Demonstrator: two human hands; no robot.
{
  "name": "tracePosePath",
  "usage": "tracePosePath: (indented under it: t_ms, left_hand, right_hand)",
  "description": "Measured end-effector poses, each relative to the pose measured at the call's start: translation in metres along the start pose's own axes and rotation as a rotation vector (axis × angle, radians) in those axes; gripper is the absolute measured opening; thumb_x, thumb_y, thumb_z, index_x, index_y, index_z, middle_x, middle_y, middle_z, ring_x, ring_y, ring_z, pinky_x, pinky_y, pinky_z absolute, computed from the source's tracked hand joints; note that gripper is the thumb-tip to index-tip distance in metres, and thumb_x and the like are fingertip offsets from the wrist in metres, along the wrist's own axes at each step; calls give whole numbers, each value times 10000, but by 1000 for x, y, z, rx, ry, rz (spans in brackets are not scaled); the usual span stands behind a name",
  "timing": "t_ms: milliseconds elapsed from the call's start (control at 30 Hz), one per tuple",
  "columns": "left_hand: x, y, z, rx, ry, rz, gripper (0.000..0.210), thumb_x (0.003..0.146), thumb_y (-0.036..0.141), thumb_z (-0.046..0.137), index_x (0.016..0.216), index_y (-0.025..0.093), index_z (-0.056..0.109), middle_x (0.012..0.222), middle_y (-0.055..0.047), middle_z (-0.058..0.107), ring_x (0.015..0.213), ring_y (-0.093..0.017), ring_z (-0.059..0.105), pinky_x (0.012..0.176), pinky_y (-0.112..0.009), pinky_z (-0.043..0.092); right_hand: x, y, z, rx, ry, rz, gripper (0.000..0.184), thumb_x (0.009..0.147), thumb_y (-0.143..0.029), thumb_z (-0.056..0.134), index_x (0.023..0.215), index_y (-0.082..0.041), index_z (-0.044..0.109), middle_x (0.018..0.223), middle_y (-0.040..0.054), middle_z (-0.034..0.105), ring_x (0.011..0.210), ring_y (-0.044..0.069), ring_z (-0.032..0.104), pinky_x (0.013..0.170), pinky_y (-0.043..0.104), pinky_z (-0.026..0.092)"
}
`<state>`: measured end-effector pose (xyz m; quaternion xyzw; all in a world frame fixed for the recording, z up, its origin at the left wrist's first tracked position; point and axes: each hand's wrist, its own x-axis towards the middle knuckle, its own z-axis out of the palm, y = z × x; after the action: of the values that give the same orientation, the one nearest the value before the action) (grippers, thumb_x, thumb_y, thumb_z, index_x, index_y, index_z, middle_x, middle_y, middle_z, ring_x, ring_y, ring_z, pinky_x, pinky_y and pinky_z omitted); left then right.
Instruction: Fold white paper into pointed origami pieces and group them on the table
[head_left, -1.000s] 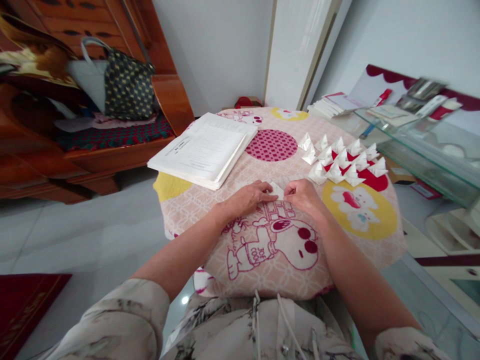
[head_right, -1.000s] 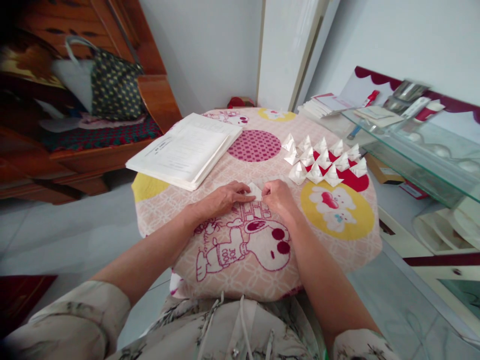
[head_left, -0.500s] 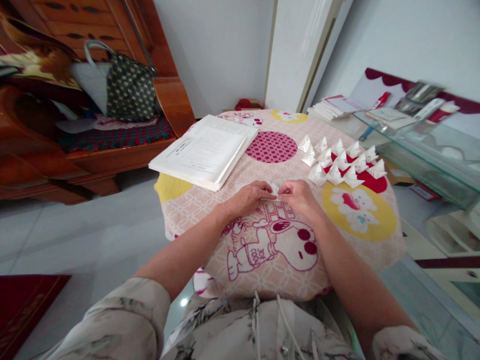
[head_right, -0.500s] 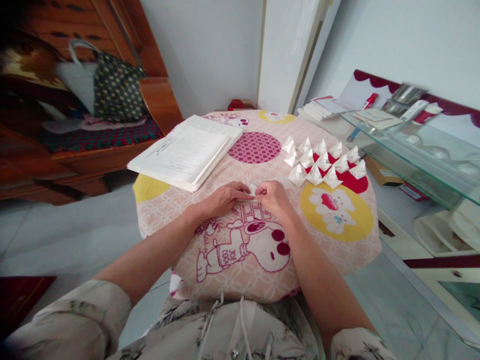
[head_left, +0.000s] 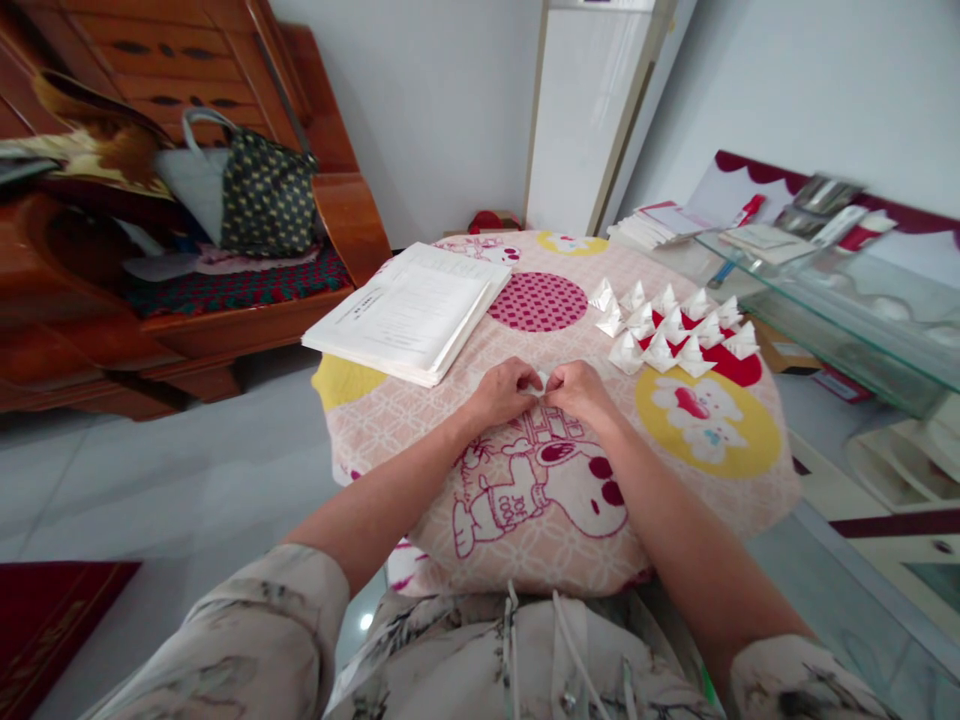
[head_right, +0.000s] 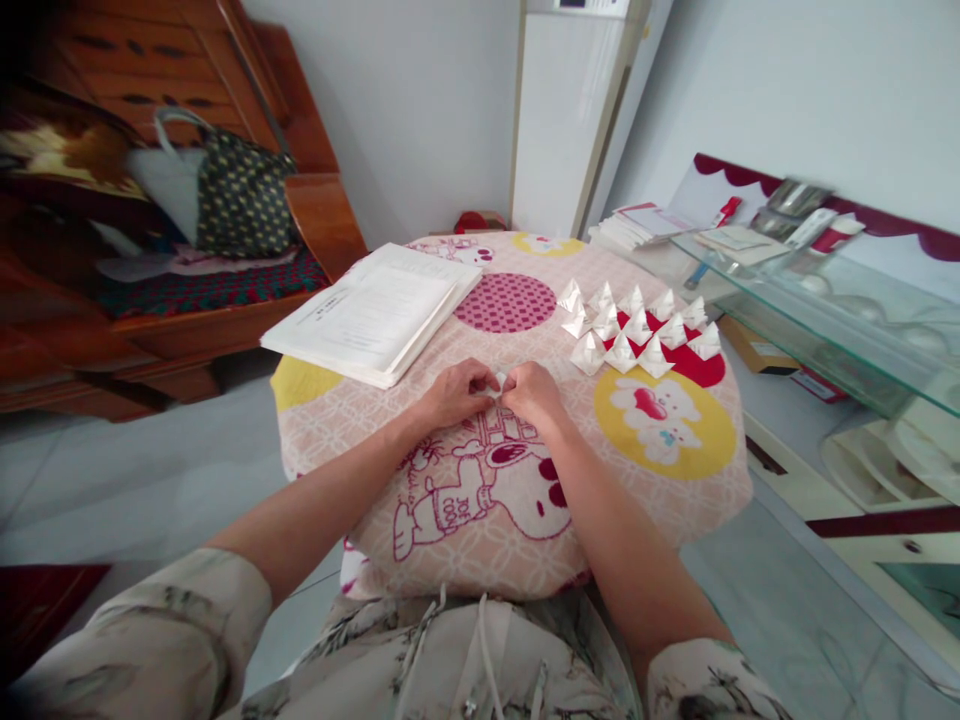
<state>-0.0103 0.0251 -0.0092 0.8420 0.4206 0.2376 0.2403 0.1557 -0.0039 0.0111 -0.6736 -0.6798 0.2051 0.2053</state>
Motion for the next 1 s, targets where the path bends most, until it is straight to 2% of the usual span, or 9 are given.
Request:
tracePosePath:
  t_ms: [233, 500, 667, 867, 1000]
  left_hand:
    - [4, 5, -2, 2, -17, -93, 275, 667, 131, 665, 918, 164, 772, 884, -37, 645, 800, -167, 604, 767, -295, 525]
    - [3, -14, -6, -146, -69, -75, 478, 574, 29, 520, 946, 164, 787, 786, -6, 642, 694, -125, 564, 655, -231, 504]
    - [0, -26, -8, -243, -56, -31, 538, 545, 5, 467, 966, 147, 771, 937, -41, 713, 832, -147, 635, 766, -254, 547]
    - [-5, -37, -8, -404, -61, -35, 502, 591, -18, 473, 988, 125, 743, 999, -67, 743, 907, -162, 669, 863, -308, 554]
    - [-6, -39, -8, -541, 66, -108, 407, 705, 13, 482, 1021, 105, 721, 1012, -101, 752, 924, -177, 695, 869, -333, 568]
  right_hand:
    - [3, 1, 2, -41, -4, 15, 72, 631, -113, 707, 659, -160, 753, 599, 29, 685, 581, 150, 595, 533, 241, 366]
    - [2, 5, 1, 50, 9, 24, 127, 617, -53, 667, 625, -157, 740, 608, 16, 697, 563, 131, 598, 547, 215, 409]
    - [2, 16, -5, 73, 54, 70, 132, 591, -54, 637, 574, -163, 709, 541, 2, 663, 519, 124, 577, 504, 206, 390]
    - [-7, 40, -15, 84, 116, 119, 105, 576, -87, 604, 561, -159, 679, 468, -8, 615, 465, 135, 571, 460, 204, 378]
    - [-15, 46, -12, 77, 278, 163, 149, 707, -191, 556, 655, -167, 694, 546, 40, 662, 541, 186, 622, 514, 245, 431]
